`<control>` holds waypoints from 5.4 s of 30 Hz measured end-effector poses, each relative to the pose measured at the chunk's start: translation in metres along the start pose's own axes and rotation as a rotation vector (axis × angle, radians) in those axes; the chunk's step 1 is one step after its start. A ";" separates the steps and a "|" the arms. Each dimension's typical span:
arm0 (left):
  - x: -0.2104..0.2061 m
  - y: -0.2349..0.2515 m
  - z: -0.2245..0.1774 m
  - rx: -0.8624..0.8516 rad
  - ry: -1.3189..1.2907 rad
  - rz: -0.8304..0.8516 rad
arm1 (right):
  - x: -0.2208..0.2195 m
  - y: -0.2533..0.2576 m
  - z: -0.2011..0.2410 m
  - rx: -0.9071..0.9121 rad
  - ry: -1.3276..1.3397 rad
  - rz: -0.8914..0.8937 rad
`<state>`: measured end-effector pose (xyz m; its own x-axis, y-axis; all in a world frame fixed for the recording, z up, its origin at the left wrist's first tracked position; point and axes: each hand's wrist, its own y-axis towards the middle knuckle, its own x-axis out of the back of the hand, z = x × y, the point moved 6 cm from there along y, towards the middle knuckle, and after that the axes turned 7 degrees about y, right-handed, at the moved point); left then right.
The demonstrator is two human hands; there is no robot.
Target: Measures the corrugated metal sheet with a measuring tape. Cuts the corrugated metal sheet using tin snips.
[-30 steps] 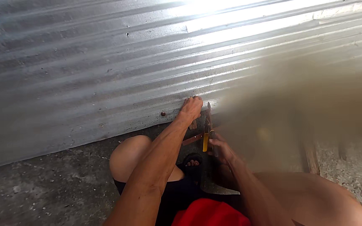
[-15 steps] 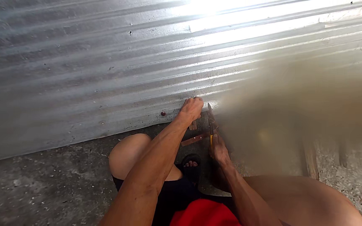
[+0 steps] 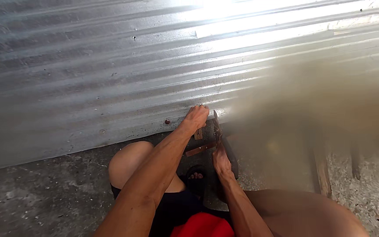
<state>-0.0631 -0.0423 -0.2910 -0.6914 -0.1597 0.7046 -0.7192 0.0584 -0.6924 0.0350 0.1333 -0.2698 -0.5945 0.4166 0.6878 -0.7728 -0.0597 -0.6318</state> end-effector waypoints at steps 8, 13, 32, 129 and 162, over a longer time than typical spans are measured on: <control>-0.003 -0.002 -0.003 0.014 0.036 -0.013 | -0.018 0.028 -0.039 0.168 0.669 0.078; 0.001 -0.003 -0.003 0.041 -0.002 0.000 | 0.010 0.009 -0.038 -0.411 1.019 0.449; 0.008 -0.005 -0.003 0.002 -0.062 0.002 | 0.023 0.010 -0.012 -0.335 0.711 0.776; 0.003 -0.002 0.001 0.051 -0.091 0.001 | 0.103 0.055 0.028 -0.230 0.184 0.851; 0.016 -0.004 0.006 -0.002 -0.089 -0.001 | 0.048 0.028 0.018 -0.418 1.371 0.806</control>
<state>-0.0702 -0.0508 -0.2779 -0.6820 -0.2471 0.6884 -0.7199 0.0602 -0.6915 -0.0189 0.1355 -0.2477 0.0150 0.8581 -0.5132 -0.1349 -0.5069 -0.8514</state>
